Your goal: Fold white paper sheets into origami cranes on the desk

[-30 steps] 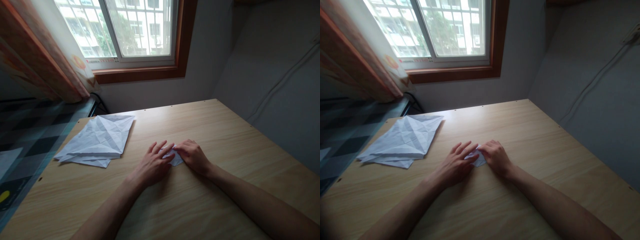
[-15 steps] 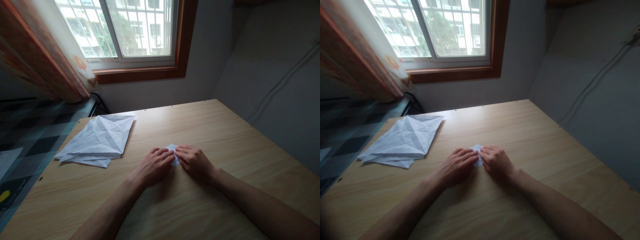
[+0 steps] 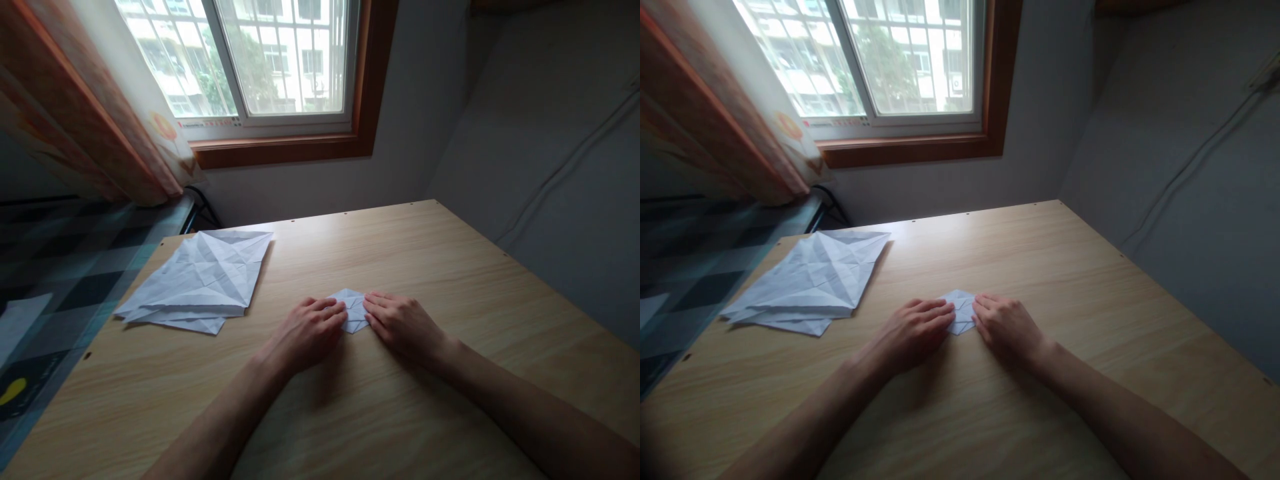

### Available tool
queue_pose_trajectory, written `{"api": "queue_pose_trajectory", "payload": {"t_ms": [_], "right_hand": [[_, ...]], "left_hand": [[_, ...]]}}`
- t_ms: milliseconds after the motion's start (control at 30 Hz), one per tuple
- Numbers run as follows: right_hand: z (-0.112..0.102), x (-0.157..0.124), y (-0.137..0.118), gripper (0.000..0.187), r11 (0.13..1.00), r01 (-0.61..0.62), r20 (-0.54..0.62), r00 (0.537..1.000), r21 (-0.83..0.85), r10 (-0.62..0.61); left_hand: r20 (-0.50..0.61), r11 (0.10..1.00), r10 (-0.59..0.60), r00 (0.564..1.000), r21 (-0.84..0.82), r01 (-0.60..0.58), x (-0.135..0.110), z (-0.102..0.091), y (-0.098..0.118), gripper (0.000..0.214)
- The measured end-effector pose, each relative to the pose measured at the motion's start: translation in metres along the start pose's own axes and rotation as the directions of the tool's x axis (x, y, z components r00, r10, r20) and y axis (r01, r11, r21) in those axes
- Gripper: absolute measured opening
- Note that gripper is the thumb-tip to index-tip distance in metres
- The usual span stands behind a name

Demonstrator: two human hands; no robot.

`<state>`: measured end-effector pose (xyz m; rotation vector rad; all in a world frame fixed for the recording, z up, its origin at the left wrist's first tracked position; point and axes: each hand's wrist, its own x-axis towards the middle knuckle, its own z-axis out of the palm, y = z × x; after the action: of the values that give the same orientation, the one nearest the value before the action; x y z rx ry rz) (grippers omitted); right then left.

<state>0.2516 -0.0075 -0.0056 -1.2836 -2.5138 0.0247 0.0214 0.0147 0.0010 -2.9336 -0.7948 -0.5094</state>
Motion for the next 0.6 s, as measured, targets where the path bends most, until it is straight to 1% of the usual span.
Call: {"api": "queue_pose_trajectory", "payload": {"t_ms": [100, 200, 333, 400, 467, 600], "right_hand": [[-0.002, 0.001, 0.001, 0.024, 0.997, -0.065, 0.014, 0.998, 0.028, 0.065], [-0.005, 0.007, 0.002, 0.018, 0.976, -0.185, 0.008, 0.983, 0.119, 0.185], [-0.009, 0.02, 0.003, 0.011, 0.878, -0.362, 0.029, 0.928, 0.314, 0.372], [-0.011, 0.025, 0.003, 0.008, 0.829, -0.43, 0.069, 0.897, 0.358, 0.436], [-0.012, 0.028, 0.002, 0.012, 0.802, -0.472, 0.102, 0.877, 0.365, 0.47], [-0.012, 0.03, 0.003, 0.021, 0.773, -0.497, 0.172, 0.866, 0.393, 0.469]], "left_hand": [[-0.006, 1.0, 0.004, 1.0, 0.001, -0.004, -0.001, 0.001, -0.001, 0.018], [-0.024, 1.0, 0.016, 1.0, -0.001, -0.016, -0.001, 0.002, -0.001, 0.019], [-0.048, 1.0, 0.023, 0.999, -0.007, -0.024, -0.002, 0.002, -0.001, 0.019], [-0.064, 1.0, 0.023, 0.998, -0.011, -0.024, -0.002, 0.002, 0.0, 0.017], [-0.086, 1.0, 0.023, 0.996, -0.013, -0.024, -0.001, 0.002, 0.0, 0.016], [-0.11, 0.999, 0.037, 0.993, -0.005, -0.038, 0.001, 0.002, 0.002, 0.016]]}}
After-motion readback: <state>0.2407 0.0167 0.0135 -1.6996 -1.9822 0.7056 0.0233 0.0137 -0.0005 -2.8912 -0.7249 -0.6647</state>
